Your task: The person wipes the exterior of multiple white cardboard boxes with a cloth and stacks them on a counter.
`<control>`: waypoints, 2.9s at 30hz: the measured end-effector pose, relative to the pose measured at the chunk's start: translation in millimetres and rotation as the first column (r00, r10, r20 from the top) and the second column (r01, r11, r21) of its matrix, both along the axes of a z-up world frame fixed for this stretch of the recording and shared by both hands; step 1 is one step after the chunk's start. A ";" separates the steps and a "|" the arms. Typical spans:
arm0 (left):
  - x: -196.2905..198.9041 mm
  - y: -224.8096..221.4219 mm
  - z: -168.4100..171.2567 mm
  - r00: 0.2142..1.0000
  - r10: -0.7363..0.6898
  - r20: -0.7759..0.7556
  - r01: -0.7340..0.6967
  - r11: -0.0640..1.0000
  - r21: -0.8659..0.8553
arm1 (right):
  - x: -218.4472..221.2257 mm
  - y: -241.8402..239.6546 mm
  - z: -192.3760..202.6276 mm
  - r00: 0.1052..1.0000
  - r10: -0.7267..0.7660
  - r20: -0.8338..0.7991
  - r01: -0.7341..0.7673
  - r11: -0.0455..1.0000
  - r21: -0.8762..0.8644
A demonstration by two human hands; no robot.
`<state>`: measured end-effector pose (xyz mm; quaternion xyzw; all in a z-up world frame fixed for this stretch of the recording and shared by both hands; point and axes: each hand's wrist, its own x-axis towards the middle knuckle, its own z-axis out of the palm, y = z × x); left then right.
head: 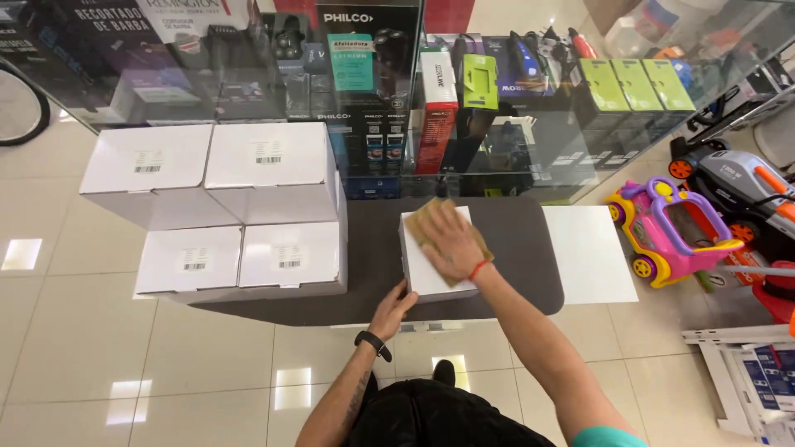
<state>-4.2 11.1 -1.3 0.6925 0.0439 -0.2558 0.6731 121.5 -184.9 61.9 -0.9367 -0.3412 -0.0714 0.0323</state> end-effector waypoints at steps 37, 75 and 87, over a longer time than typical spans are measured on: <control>-11.5 -21.0 11.8 0.999 0.043 0.000 -0.041 0.944 0.329 | 11.8 17.0 -33.6 0.976 -0.213 0.052 0.207 0.973 0.100; 46.6 -47.2 61.5 0.789 -0.088 0.609 -0.148 0.933 0.327 | -41.1 -106.7 -68.7 0.541 -0.374 -0.753 0.654 -0.376 0.656; 40.1 -40.8 50.5 0.846 -0.088 0.525 -0.059 0.964 0.257 | -48.0 -56.1 20.3 0.817 -0.576 -0.021 0.576 0.816 0.048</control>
